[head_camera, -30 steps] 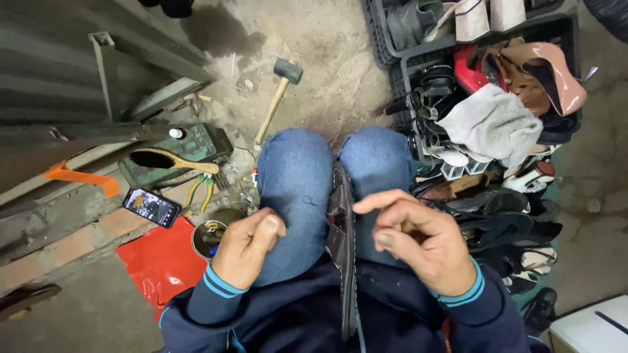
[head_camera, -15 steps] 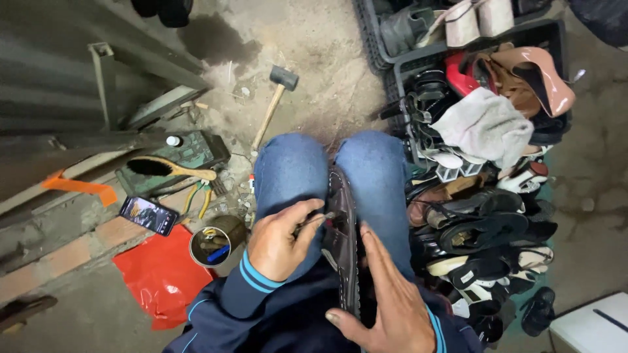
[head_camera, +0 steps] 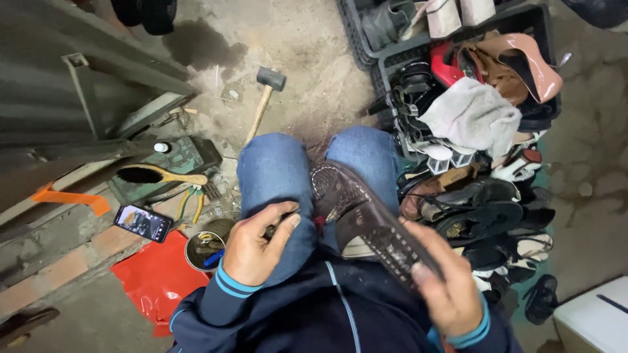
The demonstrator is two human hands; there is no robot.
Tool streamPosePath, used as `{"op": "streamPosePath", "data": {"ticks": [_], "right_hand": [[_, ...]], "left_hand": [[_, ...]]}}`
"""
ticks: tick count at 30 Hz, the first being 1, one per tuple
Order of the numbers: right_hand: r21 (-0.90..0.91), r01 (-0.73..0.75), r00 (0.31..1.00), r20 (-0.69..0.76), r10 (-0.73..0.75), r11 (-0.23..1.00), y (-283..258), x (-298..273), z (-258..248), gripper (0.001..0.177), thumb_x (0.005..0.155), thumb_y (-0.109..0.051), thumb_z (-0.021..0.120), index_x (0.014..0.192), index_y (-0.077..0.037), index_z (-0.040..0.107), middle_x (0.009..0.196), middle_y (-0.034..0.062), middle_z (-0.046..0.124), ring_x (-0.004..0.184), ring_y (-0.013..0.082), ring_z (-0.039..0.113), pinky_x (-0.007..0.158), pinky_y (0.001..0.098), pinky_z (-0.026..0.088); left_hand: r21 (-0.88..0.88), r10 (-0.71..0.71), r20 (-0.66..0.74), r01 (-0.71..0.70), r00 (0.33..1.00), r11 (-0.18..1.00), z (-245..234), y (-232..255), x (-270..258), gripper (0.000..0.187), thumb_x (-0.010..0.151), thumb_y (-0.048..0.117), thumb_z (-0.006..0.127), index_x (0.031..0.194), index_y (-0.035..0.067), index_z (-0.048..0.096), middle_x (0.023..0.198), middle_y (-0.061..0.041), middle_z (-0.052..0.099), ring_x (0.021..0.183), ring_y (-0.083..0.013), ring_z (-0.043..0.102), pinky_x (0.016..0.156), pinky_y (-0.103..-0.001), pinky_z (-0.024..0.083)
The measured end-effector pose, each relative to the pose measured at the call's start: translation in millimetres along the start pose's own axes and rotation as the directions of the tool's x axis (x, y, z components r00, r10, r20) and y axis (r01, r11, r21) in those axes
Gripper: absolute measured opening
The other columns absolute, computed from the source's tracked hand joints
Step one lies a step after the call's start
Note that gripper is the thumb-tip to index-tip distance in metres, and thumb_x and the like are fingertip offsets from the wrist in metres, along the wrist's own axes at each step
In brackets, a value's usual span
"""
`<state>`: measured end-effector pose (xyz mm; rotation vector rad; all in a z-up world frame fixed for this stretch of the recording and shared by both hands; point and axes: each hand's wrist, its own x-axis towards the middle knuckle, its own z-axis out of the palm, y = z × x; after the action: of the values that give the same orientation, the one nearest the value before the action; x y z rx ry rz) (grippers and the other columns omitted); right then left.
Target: Hand-stitching the sole of a sandal using a needle and thread in a shoe repair workshop.
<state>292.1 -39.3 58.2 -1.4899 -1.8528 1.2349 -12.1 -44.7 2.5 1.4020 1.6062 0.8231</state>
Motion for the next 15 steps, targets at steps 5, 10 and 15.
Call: {"op": "streamPosePath", "data": {"ticks": [5, 10, 15], "right_hand": [[0.105, -0.143, 0.989, -0.012, 0.145, 0.984, 40, 7, -19, 0.060, 0.087, -0.034, 0.050, 0.137, -0.003, 0.063, 0.143, 0.0152, 0.065, 0.132, 0.0297, 0.063, 0.108, 0.0426, 0.048], [0.317, -0.139, 0.984, -0.065, 0.168, 0.938, 71, 7, -12, 0.055, 0.091, -0.031, 0.051, 0.134, 0.001, 0.065, 0.134, 0.0176, 0.068, 0.122, 0.0326, 0.066, 0.101, 0.0451, 0.053], [0.312, -0.107, 0.988, -0.075, 0.137, 0.944, 66, 8, -8, 0.057, 0.088, -0.029, 0.051, 0.132, 0.005, 0.064, 0.134, 0.0213, 0.068, 0.126, 0.0332, 0.065, 0.108, 0.0436, 0.048]], "left_hand": [[-0.005, -0.022, -0.019, 0.022, 1.000, 1.000, 4, 5, 1, 0.022, 0.095, 0.026, 0.068, 0.109, 0.011, 0.076, 0.093, 0.002, 0.082, 0.060, -0.0069, 0.062, 0.061, -0.025, 0.056], [-0.002, 0.065, 0.006, -0.065, 0.998, 0.998, 12, 7, -1, 0.021, 0.096, 0.021, 0.069, 0.111, 0.008, 0.074, 0.106, -0.001, 0.081, 0.079, -0.0109, 0.077, 0.075, -0.026, 0.062], [0.106, 0.234, -0.022, -0.231, 0.972, 0.967, 26, 18, -1, 0.023, 0.096, 0.015, 0.071, 0.119, 0.011, 0.069, 0.103, -0.002, 0.076, 0.072, -0.0139, 0.070, 0.072, -0.028, 0.058]]}}
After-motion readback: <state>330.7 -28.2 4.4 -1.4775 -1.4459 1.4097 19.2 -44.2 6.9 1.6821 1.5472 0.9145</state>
